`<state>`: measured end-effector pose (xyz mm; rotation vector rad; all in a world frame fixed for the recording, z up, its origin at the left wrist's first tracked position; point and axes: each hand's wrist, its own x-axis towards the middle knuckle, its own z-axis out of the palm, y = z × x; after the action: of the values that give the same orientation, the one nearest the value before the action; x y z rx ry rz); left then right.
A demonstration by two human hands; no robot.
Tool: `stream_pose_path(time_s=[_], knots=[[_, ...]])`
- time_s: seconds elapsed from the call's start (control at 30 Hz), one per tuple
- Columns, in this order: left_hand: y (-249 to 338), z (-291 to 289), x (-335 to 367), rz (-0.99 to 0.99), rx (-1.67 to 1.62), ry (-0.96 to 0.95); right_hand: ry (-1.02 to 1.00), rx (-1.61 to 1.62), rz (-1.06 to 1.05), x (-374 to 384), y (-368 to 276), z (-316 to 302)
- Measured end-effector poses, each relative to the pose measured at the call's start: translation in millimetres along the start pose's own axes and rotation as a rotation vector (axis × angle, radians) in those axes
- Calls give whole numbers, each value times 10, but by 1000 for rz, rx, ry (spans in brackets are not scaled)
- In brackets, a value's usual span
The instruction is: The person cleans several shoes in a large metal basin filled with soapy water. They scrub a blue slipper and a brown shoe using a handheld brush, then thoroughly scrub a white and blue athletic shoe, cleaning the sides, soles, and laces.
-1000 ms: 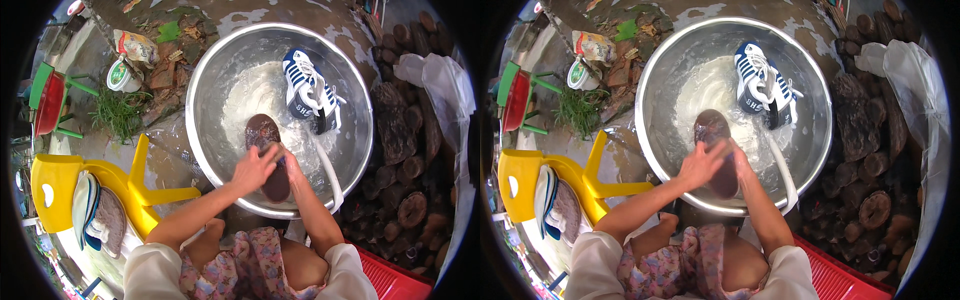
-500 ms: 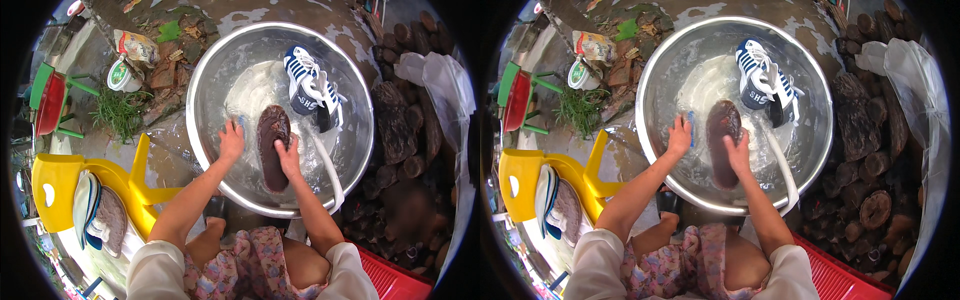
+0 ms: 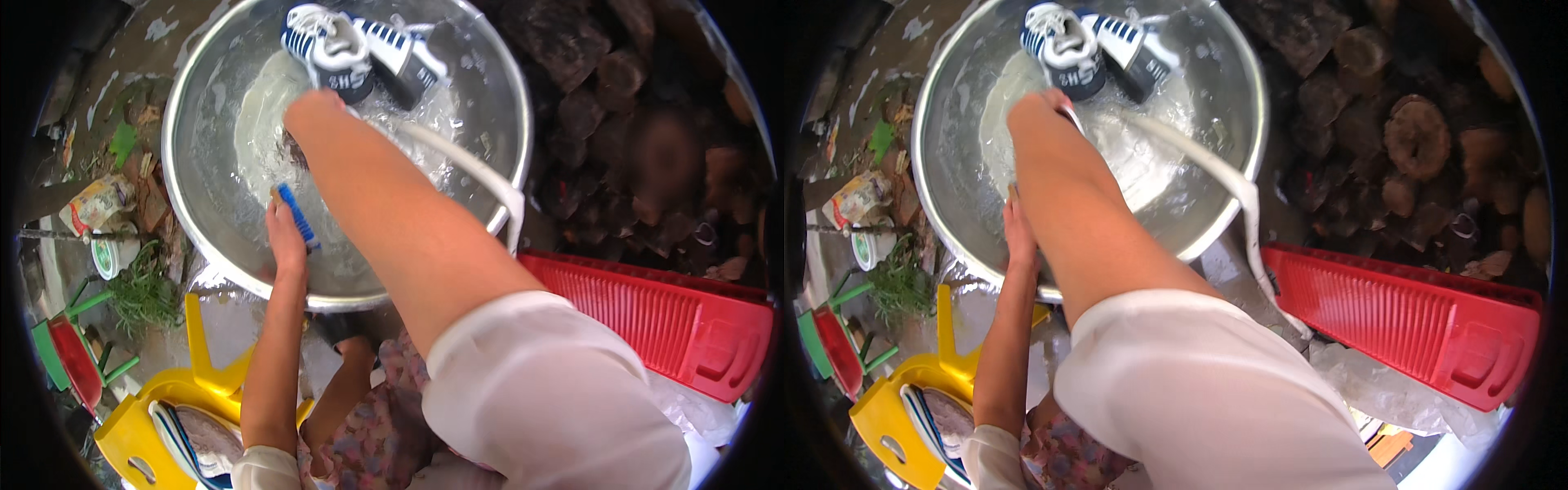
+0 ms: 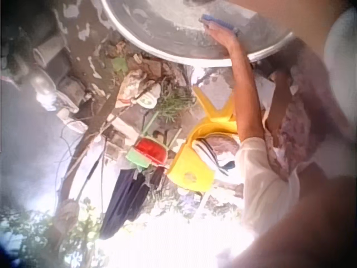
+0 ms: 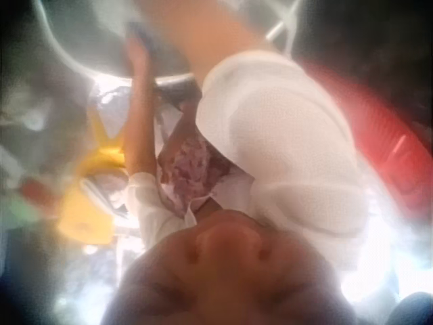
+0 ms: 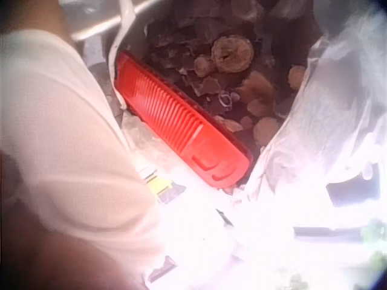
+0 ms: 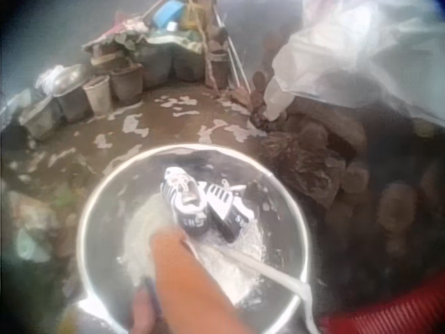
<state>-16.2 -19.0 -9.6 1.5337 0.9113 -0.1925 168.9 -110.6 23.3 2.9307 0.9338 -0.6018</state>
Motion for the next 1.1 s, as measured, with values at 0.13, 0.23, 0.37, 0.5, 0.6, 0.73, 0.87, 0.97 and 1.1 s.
stream_pose_path(time_s=[0.13,0.23,0.37,0.5,0.6,0.73,0.87,0.97,1.1], knots=[[-171,142,124,130,186,59,43,-76,-106,305,58,-389],[-114,55,105,187,255,109,41,31,-166,351,6,-558],[100,81,-77,118,-114,90,147,705,-35,-126,296,-61],[146,2,-167,325,-223,122,-43,1867,365,-819,29,529],[242,136,-570,501,431,43,30,2130,466,-948,9,838],[177,295,-791,700,858,-74,-452,2475,467,-989,39,745],[366,15,-150,748,1081,255,-231,2390,375,-1097,-112,842],[484,-174,65,372,789,344,-206,2414,558,-1170,-80,799],[121,-115,81,306,534,296,-214,2721,322,-1133,-166,782]])
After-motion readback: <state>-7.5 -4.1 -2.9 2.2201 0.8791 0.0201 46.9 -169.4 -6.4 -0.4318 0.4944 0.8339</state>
